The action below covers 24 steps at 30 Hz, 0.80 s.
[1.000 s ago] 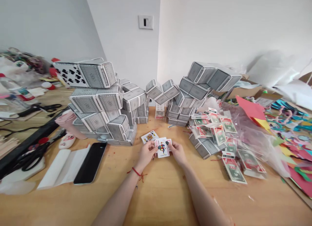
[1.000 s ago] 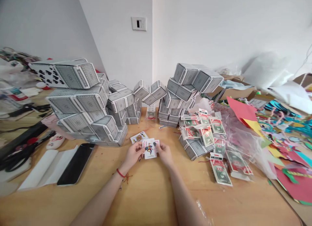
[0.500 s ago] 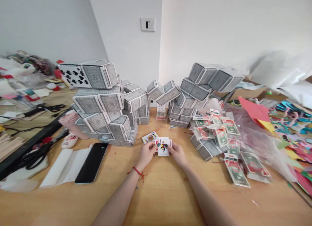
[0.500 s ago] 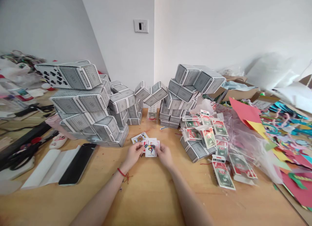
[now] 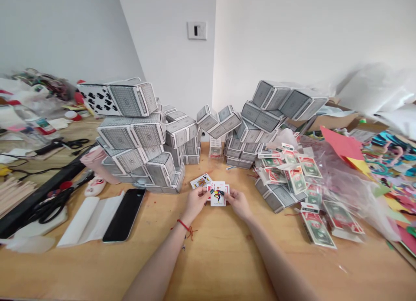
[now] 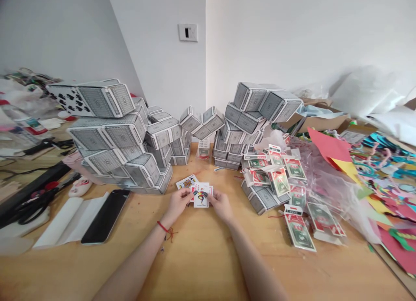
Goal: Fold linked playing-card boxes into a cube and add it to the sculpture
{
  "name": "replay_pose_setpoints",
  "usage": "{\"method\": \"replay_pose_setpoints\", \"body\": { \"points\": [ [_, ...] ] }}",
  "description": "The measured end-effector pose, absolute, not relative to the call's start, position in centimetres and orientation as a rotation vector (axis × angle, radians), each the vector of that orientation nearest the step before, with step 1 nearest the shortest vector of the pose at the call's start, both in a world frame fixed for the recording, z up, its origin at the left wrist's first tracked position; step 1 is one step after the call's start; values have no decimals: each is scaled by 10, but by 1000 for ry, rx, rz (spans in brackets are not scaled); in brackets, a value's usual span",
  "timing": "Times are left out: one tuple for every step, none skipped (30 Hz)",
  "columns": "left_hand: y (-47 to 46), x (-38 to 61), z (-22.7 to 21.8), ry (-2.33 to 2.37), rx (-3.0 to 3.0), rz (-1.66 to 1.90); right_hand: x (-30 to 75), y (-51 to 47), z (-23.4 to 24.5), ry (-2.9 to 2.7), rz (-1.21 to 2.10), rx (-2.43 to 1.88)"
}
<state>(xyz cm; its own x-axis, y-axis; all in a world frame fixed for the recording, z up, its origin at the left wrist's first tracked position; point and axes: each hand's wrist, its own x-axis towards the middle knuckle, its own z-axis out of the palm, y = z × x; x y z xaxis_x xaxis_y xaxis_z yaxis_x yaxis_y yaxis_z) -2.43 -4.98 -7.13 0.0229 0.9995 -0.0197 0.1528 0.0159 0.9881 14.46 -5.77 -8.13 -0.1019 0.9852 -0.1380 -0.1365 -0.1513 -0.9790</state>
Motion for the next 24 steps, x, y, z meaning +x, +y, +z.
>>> {"method": "replay_pose_setpoints", "body": {
  "points": [
    [-50, -24, -71, 1315, 1321, 1101, 145, -58, -81, -1095, 1448, -1162],
    [-50, -24, -71, 1318, 1323, 1100, 145, -58, -81, -1095, 1447, -1164],
    [-51, -25, -70, 1320, 1325, 1099, 145, -58, -81, -1095, 1445, -1167],
    [-51, -25, -70, 1320, 1327, 1098, 145, -58, -81, -1096, 1443, -1172],
    [-51, -25, -70, 1319, 1328, 1097, 145, -57, -81, -1097, 1441, -1177],
    [-51, -25, -70, 1316, 1328, 1095, 145, -57, -80, -1097, 1438, -1181],
    [-51, -24, -70, 1313, 1327, 1095, 145, -57, -80, -1099, 1437, -1185],
    [-51, -24, -70, 1310, 1325, 1094, 145, -57, -80, -1100, 1438, -1186],
    [-51, -24, -70, 1308, 1324, 1095, 145, -58, -80, -1102, 1439, -1186],
    [-51, -24, -70, 1306, 1321, 1096, 146, -58, -80, -1104, 1441, -1185],
    [-51, -24, -71, 1304, 1320, 1096, 146, -58, -79, -1106, 1442, -1185],
    [-50, -24, -71, 1302, 1319, 1096, 146, -58, -79, -1106, 1442, -1184],
    [-50, -24, -72, 1300, 1319, 1096, 146, -58, -79, -1106, 1440, -1183],
    [-50, -24, -72, 1299, 1319, 1095, 146, -58, -79, -1105, 1439, -1183],
    [-50, -24, -73, 1299, 1319, 1095, 146, -59, -80, -1105, 1437, -1182],
    [-50, -24, -73, 1299, 1320, 1094, 146, -59, -80, -1106, 1436, -1181],
    [-50, -25, -74, 1300, 1320, 1094, 146, -59, -80, -1107, 1435, -1179],
    [-50, -25, -74, 1301, 1320, 1094, 146, -59, -80, -1109, 1435, -1177],
    [-50, -25, -75, 1300, 1319, 1094, 146, -59, -80, -1111, 1436, -1175],
    [-50, -25, -75, 1299, 1317, 1096, 146, -59, -80, -1113, 1438, -1172],
    [-50, -25, -75, 1295, 1313, 1097, 146, -59, -80, -1115, 1440, -1170],
    [-50, -25, -74, 1290, 1307, 1098, 146, -59, -80, -1118, 1442, -1169],
    [-50, -25, -74, 1283, 1300, 1100, 146, -59, -80, -1119, 1443, -1167],
    [-50, -25, -73, 1275, 1290, 1100, 146, -59, -80, -1120, 1444, -1167]
  ]
}}
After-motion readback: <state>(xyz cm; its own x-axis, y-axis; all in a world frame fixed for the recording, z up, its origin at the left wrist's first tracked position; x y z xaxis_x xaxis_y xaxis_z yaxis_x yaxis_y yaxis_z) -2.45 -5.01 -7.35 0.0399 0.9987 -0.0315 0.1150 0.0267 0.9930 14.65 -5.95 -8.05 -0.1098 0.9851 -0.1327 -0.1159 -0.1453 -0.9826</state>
